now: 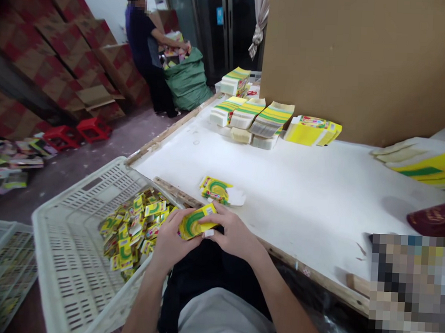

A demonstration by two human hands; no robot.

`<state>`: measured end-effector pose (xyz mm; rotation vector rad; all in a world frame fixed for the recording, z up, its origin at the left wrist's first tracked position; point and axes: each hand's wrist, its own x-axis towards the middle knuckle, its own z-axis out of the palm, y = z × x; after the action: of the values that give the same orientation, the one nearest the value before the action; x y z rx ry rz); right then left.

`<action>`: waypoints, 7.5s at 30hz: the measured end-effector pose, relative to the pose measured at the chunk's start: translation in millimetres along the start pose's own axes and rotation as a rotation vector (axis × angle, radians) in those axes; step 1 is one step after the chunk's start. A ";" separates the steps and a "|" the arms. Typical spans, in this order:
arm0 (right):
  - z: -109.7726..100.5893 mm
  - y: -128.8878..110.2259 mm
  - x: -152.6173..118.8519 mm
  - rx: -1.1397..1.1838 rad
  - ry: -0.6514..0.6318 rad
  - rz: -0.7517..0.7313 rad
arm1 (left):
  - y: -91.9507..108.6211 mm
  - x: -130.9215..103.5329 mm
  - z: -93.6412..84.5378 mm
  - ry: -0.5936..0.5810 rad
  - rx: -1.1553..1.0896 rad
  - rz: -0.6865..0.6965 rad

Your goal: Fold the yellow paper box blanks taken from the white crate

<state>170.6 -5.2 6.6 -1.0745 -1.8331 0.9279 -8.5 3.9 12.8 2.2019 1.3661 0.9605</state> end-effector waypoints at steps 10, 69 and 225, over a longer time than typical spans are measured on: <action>26.4 -4.7 2.1 0.269 0.158 0.035 | -1.6 -1.1 -9.1 0.011 0.032 -0.031; 8.6 -10.5 1.2 -0.430 0.244 -0.322 | 23.4 1.6 -14.0 0.039 -0.031 -0.024; 7.0 -9.7 7.4 -0.502 0.213 -0.276 | 22.4 2.8 -22.9 0.025 -0.087 0.072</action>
<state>158.8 -3.4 14.2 -1.1221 -2.0149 0.1812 -9.9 -4.7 43.7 2.1935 1.2394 1.0561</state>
